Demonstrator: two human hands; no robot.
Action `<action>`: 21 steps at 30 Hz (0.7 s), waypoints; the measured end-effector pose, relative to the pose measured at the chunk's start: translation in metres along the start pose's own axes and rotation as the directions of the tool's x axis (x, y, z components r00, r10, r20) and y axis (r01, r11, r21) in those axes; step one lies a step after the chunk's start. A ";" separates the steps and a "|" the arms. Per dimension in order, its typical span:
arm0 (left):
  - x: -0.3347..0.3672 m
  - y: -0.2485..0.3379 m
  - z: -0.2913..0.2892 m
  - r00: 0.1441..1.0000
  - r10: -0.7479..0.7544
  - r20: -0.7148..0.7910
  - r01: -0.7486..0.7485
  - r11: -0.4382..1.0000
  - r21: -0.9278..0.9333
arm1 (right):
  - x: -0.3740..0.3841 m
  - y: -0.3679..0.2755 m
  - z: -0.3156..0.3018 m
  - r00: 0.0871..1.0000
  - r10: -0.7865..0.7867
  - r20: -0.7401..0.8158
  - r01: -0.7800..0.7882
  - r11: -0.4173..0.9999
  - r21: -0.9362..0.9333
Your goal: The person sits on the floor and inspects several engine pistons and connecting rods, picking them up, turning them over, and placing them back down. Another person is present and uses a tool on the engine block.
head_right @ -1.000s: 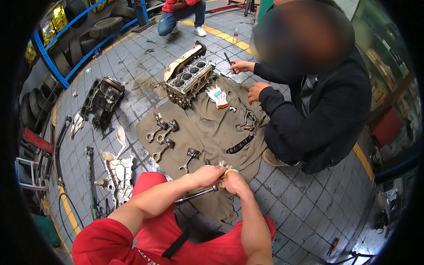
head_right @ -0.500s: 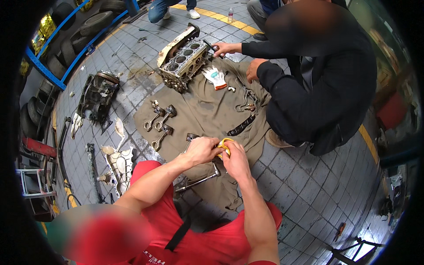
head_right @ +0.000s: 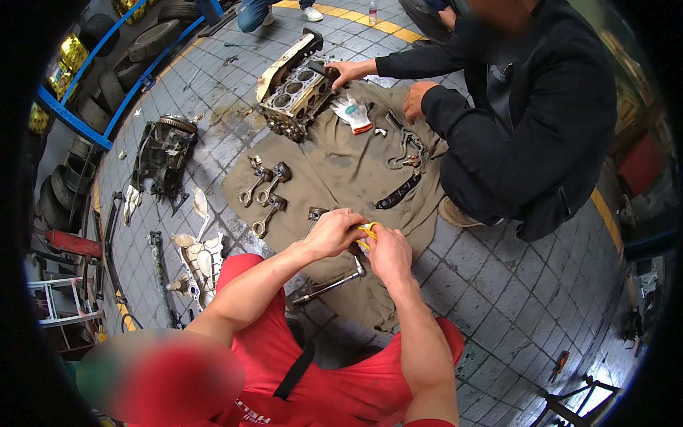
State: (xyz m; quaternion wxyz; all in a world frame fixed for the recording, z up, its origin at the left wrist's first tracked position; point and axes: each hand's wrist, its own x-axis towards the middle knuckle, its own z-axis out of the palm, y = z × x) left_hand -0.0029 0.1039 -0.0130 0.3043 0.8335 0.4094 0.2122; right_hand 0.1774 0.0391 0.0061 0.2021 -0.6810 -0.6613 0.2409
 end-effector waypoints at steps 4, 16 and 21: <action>0.001 0.002 -0.004 1.000 -0.016 0.025 0.015 0.999 0.036 | 0.002 0.001 0.000 1.000 0.027 0.014 -0.027 0.999 0.023; 0.000 -0.002 -0.002 0.996 0.062 0.062 -0.063 0.998 0.003 | 0.002 0.001 0.006 0.995 0.032 0.094 -0.031 0.999 -0.015; 0.002 -0.003 -0.005 0.996 0.040 0.083 -0.045 0.997 0.062 | 0.004 0.000 0.008 0.992 0.069 0.109 -0.067 0.998 -0.022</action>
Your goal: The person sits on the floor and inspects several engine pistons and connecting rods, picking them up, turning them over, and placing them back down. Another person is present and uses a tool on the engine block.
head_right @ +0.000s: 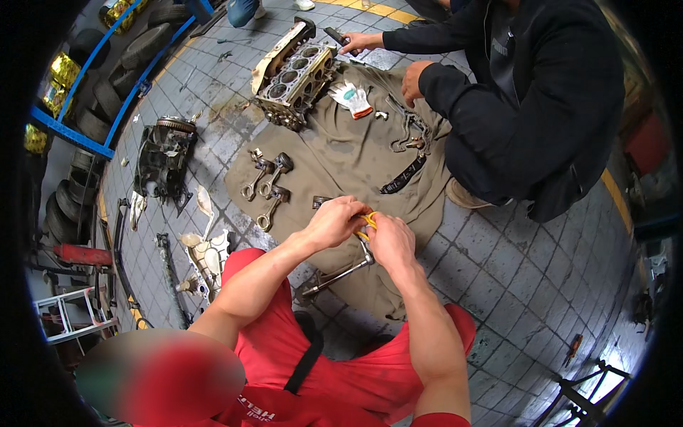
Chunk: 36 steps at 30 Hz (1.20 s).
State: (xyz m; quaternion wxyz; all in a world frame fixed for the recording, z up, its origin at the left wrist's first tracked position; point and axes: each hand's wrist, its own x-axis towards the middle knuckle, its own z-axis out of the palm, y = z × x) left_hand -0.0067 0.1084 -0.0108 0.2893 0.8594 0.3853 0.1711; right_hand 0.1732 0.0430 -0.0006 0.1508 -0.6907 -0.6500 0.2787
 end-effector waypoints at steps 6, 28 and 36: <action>-0.002 0.003 -0.003 0.999 -0.032 0.020 0.032 0.999 0.006 | 0.000 -0.002 -0.003 0.999 -0.031 0.010 0.031 1.000 0.008; -0.003 0.009 0.000 0.998 -0.043 -0.046 0.044 0.999 0.027 | -0.005 -0.005 -0.006 0.998 -0.049 -0.032 0.048 0.998 -0.032; -0.004 0.012 -0.002 0.992 -0.112 -0.056 0.114 0.993 0.039 | -0.004 -0.005 -0.004 0.999 -0.027 -0.018 0.027 0.999 -0.019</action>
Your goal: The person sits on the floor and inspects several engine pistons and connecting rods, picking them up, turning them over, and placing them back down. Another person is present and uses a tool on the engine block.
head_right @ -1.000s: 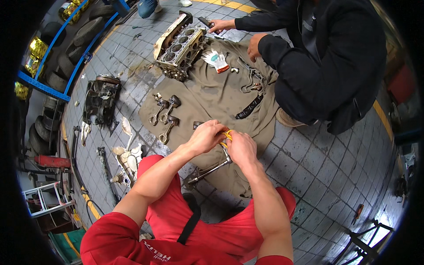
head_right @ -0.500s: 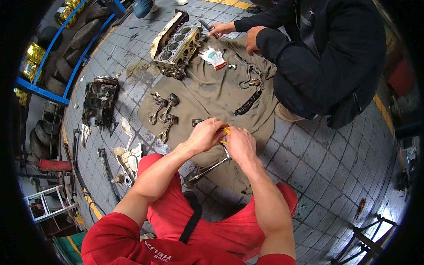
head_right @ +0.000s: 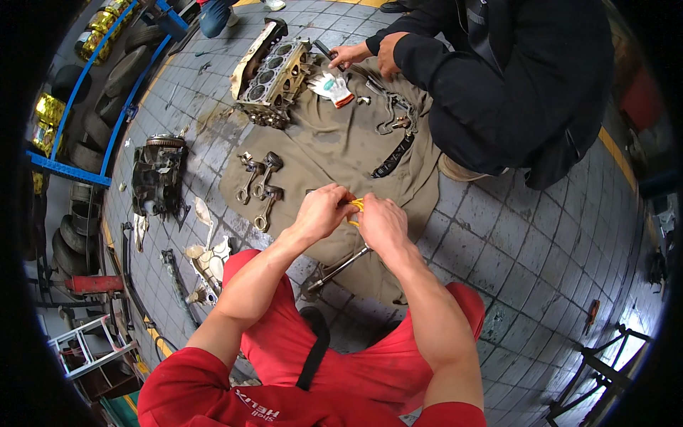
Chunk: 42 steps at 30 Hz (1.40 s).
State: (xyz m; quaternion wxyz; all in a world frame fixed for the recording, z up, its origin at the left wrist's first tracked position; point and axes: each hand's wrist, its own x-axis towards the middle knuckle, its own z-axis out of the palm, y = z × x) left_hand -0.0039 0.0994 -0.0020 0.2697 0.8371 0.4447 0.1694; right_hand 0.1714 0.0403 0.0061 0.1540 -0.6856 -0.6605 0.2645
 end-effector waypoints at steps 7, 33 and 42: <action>0.001 -0.010 0.004 0.996 0.029 0.089 -0.023 0.997 -0.069 | 0.002 0.007 -0.003 0.995 0.101 0.014 -0.100 0.994 -0.051; 0.294 -0.224 -0.051 0.665 -0.746 -0.011 0.734 0.651 0.192 | 0.096 0.127 0.194 0.662 0.726 0.187 -0.738 0.674 -0.001; 0.376 -0.282 -0.040 0.575 -0.814 -0.086 0.818 0.571 0.063 | 0.106 0.131 0.192 0.574 0.771 0.275 -0.788 0.612 -0.069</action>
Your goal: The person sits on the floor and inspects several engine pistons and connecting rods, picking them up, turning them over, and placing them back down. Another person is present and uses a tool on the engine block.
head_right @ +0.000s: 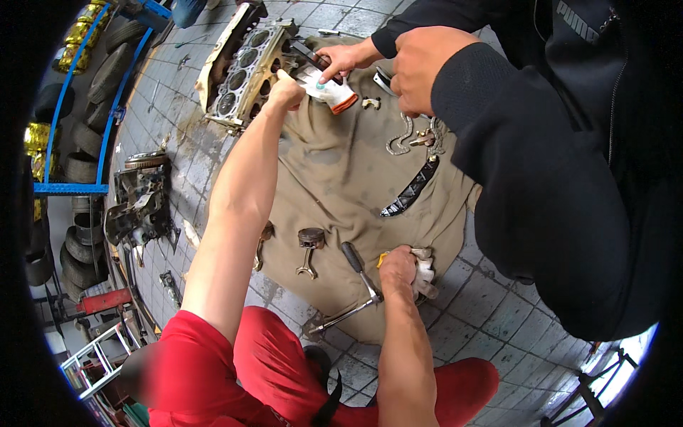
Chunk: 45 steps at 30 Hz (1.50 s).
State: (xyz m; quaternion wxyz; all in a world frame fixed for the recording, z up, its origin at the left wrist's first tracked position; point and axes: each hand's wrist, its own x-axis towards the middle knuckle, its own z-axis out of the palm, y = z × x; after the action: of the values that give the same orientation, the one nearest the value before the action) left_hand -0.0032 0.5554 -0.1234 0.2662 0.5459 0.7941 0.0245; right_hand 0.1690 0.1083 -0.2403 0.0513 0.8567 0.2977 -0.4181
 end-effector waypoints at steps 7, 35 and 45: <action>-0.008 -0.020 0.038 0.962 0.212 -0.170 -0.210 0.977 0.026 | -0.002 -0.001 0.002 1.000 -0.021 -0.023 0.021 1.000 -0.017; -0.154 -0.129 0.076 0.849 0.351 0.395 -0.424 0.898 0.114 | -0.009 -0.004 -0.010 1.000 -0.022 0.005 0.022 1.000 0.007; -0.118 -0.094 0.052 0.946 0.269 0.183 -0.293 0.948 0.121 | -0.009 -0.004 -0.010 1.000 0.000 -0.023 0.001 0.999 0.044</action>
State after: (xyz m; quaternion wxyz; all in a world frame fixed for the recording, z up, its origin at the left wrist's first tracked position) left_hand -0.0288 0.4004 -0.1522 0.2835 0.6719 0.6830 -0.0413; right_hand 0.1690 0.1108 -0.2265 0.0292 0.8622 0.2893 -0.4148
